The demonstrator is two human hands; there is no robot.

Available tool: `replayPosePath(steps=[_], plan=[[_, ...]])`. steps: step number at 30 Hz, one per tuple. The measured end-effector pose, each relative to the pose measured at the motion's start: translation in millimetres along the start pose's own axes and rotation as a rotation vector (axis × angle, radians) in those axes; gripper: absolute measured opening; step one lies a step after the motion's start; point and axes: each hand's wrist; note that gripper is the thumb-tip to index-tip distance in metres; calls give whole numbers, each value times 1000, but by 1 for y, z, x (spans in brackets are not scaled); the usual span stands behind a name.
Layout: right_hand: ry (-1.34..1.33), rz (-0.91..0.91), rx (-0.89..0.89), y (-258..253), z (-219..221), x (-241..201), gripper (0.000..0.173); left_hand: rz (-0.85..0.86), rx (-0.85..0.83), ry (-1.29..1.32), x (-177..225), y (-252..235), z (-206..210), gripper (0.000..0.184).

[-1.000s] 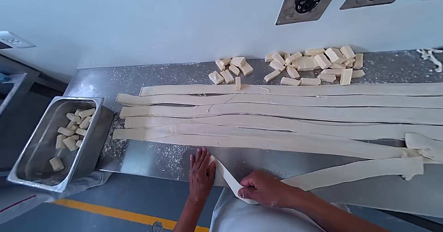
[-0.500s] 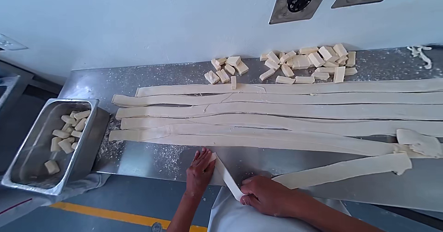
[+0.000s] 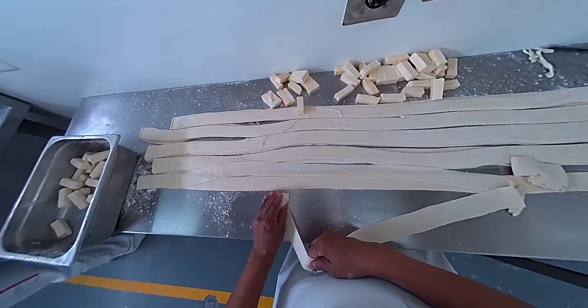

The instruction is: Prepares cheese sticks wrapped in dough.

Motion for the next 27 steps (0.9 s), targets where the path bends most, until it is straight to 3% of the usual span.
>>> replayPosePath(steps=[5,9,14,16,20,23,27], plan=[[-53,14,41,7,1,5,32,68,-110,65,6,7,-5,29],[-100,39,86,13,5,8,33,42,-62,41,0,7,-1,37],[-142,80,112,17,10,12,32,10,-22,41,3,2,0,26],[-149,98,108,17,9,12,31,71,-76,48,8,7,0,26],[-199,137,90,15,10,12,33,42,-134,116,12,10,-9,30],[-288,173,139,11,13,14,42,38,-96,72,13,11,3,45],[-445,196,272,4,16,22,39,34,-54,47,15,3,9,28]])
Point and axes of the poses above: each hand's wrist, its own y-axis away from the middle knuckle, its own z-axis out of the palm, x = y × z, and after that the axes turned 6 degrees about -x, right-handed
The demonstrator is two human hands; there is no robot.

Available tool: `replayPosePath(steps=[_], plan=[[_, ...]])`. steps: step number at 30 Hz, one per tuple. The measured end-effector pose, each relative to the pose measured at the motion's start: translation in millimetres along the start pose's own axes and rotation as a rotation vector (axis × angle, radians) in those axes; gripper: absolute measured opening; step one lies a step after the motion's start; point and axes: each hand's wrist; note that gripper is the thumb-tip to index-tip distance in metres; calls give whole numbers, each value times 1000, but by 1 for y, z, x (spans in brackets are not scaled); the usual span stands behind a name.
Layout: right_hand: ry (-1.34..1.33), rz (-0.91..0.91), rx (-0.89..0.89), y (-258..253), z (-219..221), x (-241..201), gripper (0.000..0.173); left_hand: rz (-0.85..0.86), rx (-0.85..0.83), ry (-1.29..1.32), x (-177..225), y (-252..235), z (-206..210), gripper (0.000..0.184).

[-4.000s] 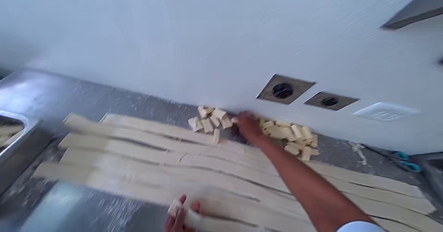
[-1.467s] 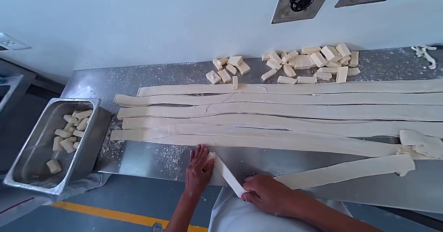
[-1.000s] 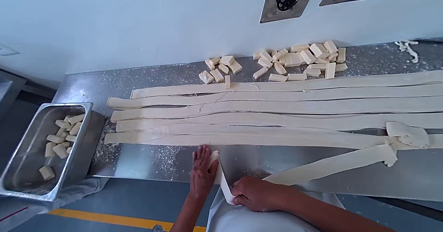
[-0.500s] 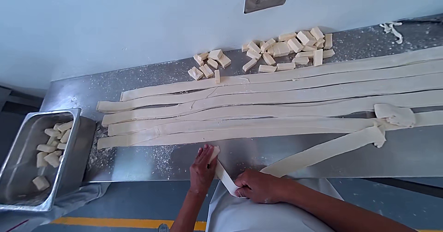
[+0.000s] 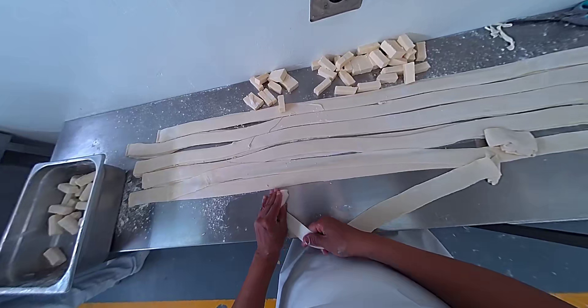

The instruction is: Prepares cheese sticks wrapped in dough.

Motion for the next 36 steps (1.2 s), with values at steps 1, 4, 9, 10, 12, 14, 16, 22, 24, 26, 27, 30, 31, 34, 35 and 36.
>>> replayPosePath(steps=[1,4,9,10,12,14,16,22,24,26,27,30,31,34,35,36], plan=[[-30,16,23,-1,-1,0,37,27,-16,0,-1,1,0,28],[-91,71,71,-2,-9,-2,36,110,-113,85,2,6,-6,28],[-158,137,174,-1,-20,-2,39,15,-93,72,3,8,-5,45],[-147,168,160,-1,-24,-2,39,29,-91,56,4,10,-1,44],[-157,236,92,-3,-31,-3,35,40,-82,69,5,10,0,35],[-240,272,-33,-6,-35,-4,29,27,-67,92,7,11,1,29],[-373,245,-141,-11,-33,-3,17,30,-92,109,12,15,3,29],[-367,161,-146,-23,-23,-17,21,-263,-241,361,35,19,-23,30],[-147,105,-96,-20,-23,-22,35,-545,-303,628,41,2,-42,26],[115,21,0,-18,-26,-30,41,-728,-412,887,41,-18,-61,34],[231,-4,25,-16,-29,-37,41,-764,-477,969,40,-25,-68,39],[500,7,18,-9,-35,-63,37,-772,-500,1024,42,-35,-74,36],[545,19,9,-7,-39,-69,37,-767,-458,1022,43,-34,-73,33],[507,-46,166,-7,-55,-68,32,-789,-306,1093,45,-31,-70,27],[497,-95,304,-10,-60,-61,29,-804,-261,1137,44,-31,-72,30],[509,-144,423,-13,-66,-55,26,-819,-232,1188,42,-30,-75,32]])
Point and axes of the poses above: each hand's wrist, its own y-axis away from the middle knuckle, its own z-axis out of the palm, x = y × z, and after that the axes turned 6 degrees about -x, right-handed
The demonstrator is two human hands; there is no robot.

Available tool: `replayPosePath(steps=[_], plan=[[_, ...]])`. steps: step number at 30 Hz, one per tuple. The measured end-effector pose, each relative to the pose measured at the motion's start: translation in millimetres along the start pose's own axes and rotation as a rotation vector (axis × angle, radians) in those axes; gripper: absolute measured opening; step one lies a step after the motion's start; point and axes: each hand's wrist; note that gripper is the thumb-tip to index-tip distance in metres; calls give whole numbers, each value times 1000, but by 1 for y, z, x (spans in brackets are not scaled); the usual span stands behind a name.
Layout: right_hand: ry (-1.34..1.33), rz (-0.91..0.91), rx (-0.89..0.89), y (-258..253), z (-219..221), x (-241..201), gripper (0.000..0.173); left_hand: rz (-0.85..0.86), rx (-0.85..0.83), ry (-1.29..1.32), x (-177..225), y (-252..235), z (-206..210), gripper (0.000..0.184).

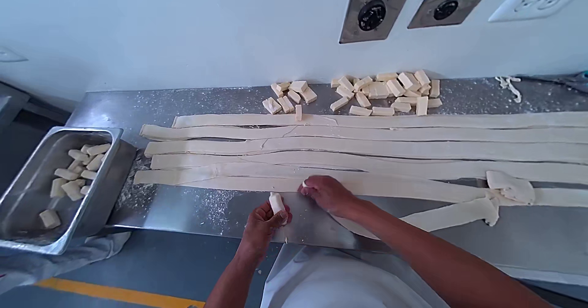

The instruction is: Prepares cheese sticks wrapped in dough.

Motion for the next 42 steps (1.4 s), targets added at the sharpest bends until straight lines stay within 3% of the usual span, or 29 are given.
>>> replayPosePath(steps=[1,3,4,5,8,9,10,12,15,17,19,20,22,23,26,28,31,33,35,37,39,42], plan=[[22,-19,49,-2,-2,2,40,-8,-19,53,2,2,-4,33],[67,-80,-13,0,0,-15,100,-41,-120,137,4,6,-9,35],[58,-152,-53,1,7,-26,113,-51,-176,167,2,8,-8,34],[41,-241,-96,2,16,-35,113,-49,-222,192,0,9,-7,29],[9,-397,-129,1,30,-47,96,6,-271,299,-7,9,-1,16],[-6,-419,-86,1,33,-47,94,23,-290,337,-8,8,-2,21],[-1,-451,-45,2,36,-45,94,28,-301,347,-6,8,-2,38],[60,-538,21,6,43,-45,94,-46,-160,363,7,10,9,72],[124,-659,145,7,57,-45,88,-106,102,296,15,15,29,70],[119,-574,24,13,50,-61,82,-83,198,288,16,18,39,65],[128,-343,-231,21,31,-87,81,-155,328,278,21,17,48,60],[126,-315,-151,19,38,-83,83,-187,348,258,20,12,42,59],[173,-328,210,5,63,-42,89,-1,304,286,10,-4,-7,66],[214,-241,301,-2,57,-26,84,129,312,311,25,-4,-35,69],[242,70,278,-12,18,13,52,520,463,425,106,16,-121,76],[220,124,245,-15,13,31,31,717,581,482,151,28,-175,81],[94,51,303,-16,16,29,23,699,735,398,154,27,-208,85],[-14,-19,328,-13,8,11,22,585,679,157,104,3,-185,60],[-71,-114,327,-9,-5,-13,19,507,381,-22,39,-24,-127,37],[-92,-250,306,-11,-17,-34,17,444,47,-91,-3,-37,-44,35],[-104,-345,284,-16,-26,-49,16,389,-156,-7,-18,-36,29,34],[-206,-263,230,-27,-35,-51,28,322,-106,194,-7,-35,74,8]])
Point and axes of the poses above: each hand's wrist, its own y-axis away from the middle knuckle, its own z-axis out of the palm, x = y × z, and after that the axes turned 6 degrees about -x, right-handed
